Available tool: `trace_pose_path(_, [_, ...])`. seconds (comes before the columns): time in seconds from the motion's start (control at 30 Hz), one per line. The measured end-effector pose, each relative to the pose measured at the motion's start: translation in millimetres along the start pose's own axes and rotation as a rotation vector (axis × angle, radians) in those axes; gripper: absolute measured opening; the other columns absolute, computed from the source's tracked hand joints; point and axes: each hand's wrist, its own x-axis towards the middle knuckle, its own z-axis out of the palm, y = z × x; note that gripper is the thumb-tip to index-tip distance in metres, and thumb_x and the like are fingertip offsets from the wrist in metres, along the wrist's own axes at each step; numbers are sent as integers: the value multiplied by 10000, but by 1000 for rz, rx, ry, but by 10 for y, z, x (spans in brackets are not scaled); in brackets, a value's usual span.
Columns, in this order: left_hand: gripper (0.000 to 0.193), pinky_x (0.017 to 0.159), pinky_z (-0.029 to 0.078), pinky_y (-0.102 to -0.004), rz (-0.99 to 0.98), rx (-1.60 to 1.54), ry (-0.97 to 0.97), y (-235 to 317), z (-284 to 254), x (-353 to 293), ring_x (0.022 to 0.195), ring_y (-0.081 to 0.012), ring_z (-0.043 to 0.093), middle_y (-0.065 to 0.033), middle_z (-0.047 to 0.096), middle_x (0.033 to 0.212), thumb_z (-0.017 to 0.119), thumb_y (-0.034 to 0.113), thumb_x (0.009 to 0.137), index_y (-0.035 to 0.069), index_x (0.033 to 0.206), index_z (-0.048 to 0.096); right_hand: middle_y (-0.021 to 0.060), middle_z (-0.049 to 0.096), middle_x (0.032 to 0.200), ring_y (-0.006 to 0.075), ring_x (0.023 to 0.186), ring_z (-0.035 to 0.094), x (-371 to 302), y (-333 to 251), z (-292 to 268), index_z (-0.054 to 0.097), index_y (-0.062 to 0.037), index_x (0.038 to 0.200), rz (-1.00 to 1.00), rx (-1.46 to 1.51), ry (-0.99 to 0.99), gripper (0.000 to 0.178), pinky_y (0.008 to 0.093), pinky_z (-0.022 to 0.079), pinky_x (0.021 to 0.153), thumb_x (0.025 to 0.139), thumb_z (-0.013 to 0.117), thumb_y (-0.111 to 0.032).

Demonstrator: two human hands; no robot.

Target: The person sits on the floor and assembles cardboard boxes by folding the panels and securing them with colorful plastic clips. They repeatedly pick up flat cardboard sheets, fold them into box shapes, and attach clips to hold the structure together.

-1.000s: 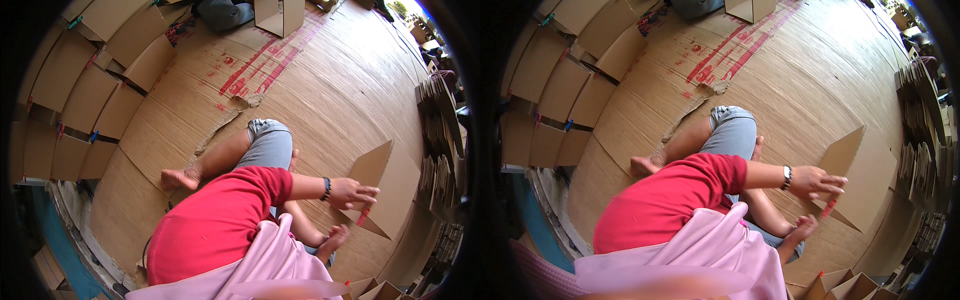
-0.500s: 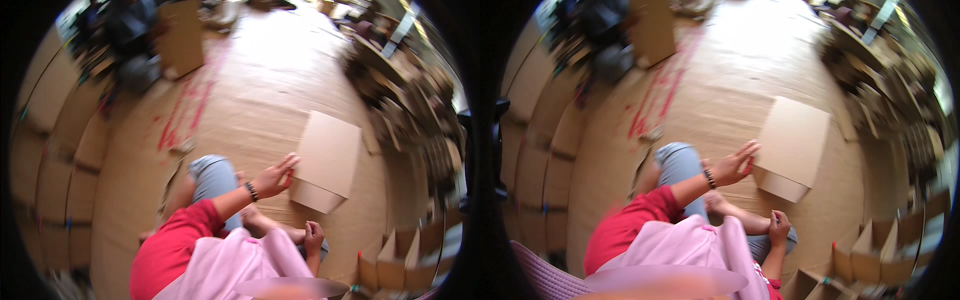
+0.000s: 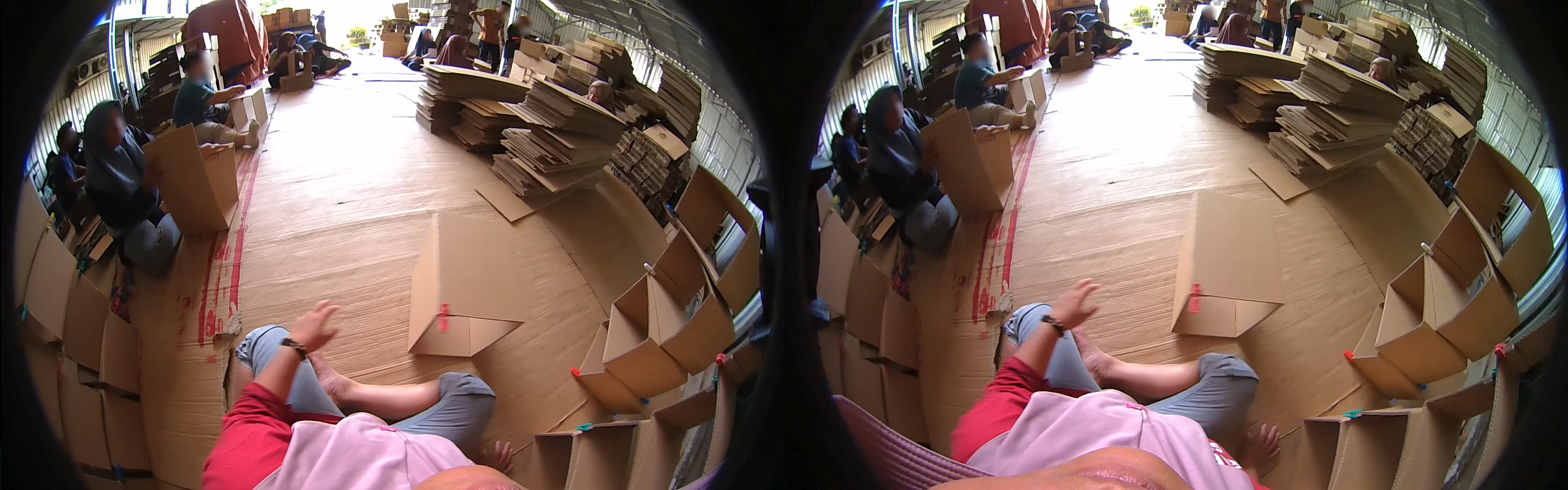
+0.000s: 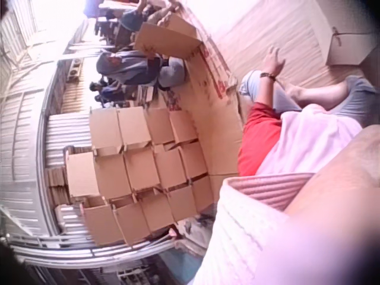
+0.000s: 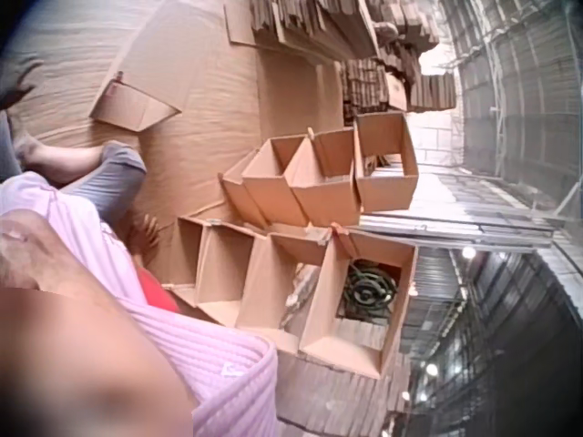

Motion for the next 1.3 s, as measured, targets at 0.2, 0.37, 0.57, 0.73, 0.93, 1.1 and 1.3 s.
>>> trace_pose_path(0.2, [421, 928, 463, -426, -505, 14, 87, -1069, -332, -1036, 1072, -359, 589, -188, 633, 1149, 636, 336, 821, 68, 1146, 632, 43, 421, 1399, 256, 1299, 380, 3, 103, 311, 467, -202, 1262, 54, 53, 47, 549, 558, 267, 1020, 798, 620, -451])
trace_pose_path(0.37, [594, 953, 406, -306, -569, -645, 312, -1473, 20, -1791, 1091, -176, 529, -85, 588, 1184, 548, 476, 920, -3, 1269, 511, 61, 440, 1346, 256, 1249, 391, 95, 155, 363, 478, -185, 1242, 106, 113, 186, 511, 533, 266, 997, 817, 575, -453])
trace_pose_path(0.57, [851, 1090, 284, -310, -607, -1363, 396, -1210, -468, -2053, 1291, -185, 404, -106, 447, 1407, 472, 660, 873, -7, 1397, 407, 81, 461, 1283, 255, 1189, 405, 74, 216, 739, 492, -165, 1217, 97, 115, 204, 477, 502, 266, 970, 840, 522, -455])
trace_pose_path(0.73, [594, 1078, 323, -286, -355, -1082, 675, -414, -1039, -2171, 1250, -160, 467, -84, 522, 1346, 518, 446, 938, -7, 1322, 505, 99, 480, 1230, 255, 1139, 416, 257, 440, 1163, 503, -149, 1197, -252, 146, 128, 458, 477, 265, 948, 859, 477, -457])
trace_pose_path(0.93, [441, 929, 453, -282, -102, -1524, 557, -33, -1233, -2230, 1003, -132, 589, -66, 645, 1099, 505, 382, 953, 4, 1167, 579, 120, 502, 1167, 255, 1079, 429, 141, 444, 919, 517, -129, 1172, -412, 149, 83, 450, 447, 265, 921, 882, 424, -459])
trace_pose_path(1.1, [423, 1018, 416, -333, -28, -1699, 561, -717, -1018, -2124, 1145, -190, 528, -110, 575, 1246, 452, 301, 980, 17, 1290, 502, 106, 507, 1078, 222, 981, 428, 43, 290, 252, 526, -115, 1115, -381, 221, -150, 386, 396, 271, 845, 902, 409, -413])
trace_pose_path(1.3, [375, 976, 430, -335, -19, -1752, 306, -1736, -457, -1878, 1078, -192, 551, -111, 593, 1165, 423, 309, 996, 25, 1220, 517, 65, 502, 942, 158, 826, 416, 222, -104, -653, 536, -100, 1018, -305, 525, -361, 268, 315, 284, 711, 925, 414, -319])
